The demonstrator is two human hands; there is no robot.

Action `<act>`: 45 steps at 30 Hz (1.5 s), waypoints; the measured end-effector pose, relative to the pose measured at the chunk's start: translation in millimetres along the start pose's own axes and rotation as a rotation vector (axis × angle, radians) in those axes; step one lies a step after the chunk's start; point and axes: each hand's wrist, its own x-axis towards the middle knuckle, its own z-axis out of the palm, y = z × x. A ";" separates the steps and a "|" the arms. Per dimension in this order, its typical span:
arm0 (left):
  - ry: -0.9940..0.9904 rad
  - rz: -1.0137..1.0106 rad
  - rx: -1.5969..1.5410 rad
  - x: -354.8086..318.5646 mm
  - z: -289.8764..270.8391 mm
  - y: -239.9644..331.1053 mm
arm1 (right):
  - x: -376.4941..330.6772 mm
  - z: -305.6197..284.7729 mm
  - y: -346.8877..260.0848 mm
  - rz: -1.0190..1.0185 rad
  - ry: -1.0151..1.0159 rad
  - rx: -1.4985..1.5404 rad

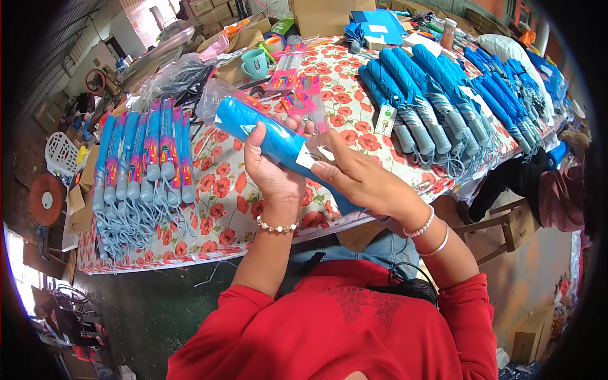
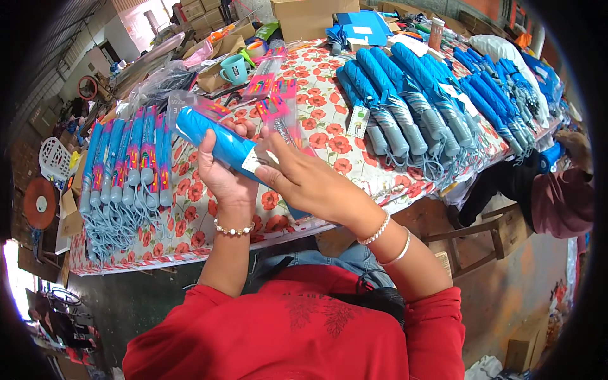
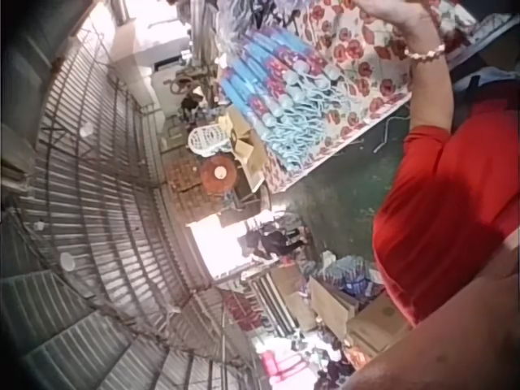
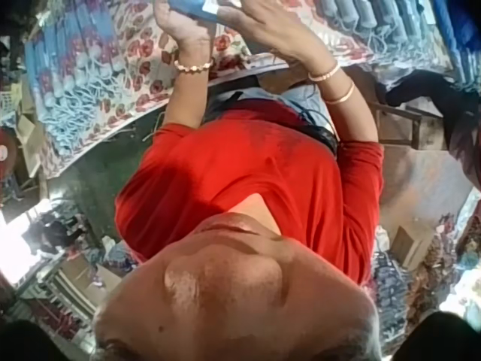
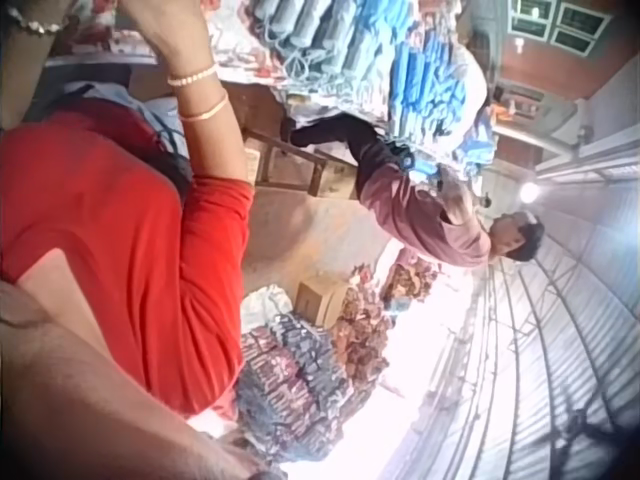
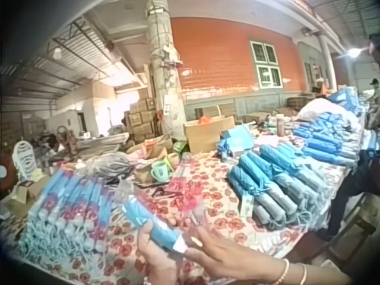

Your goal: Individual umbrellas are being inserted into protective plastic sleeves and organized.

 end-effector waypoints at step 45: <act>-0.659 -0.347 0.547 -25.6 -1.3 -3.8 | -36.4 -17.8 -5.1 0.515 -0.090 1.027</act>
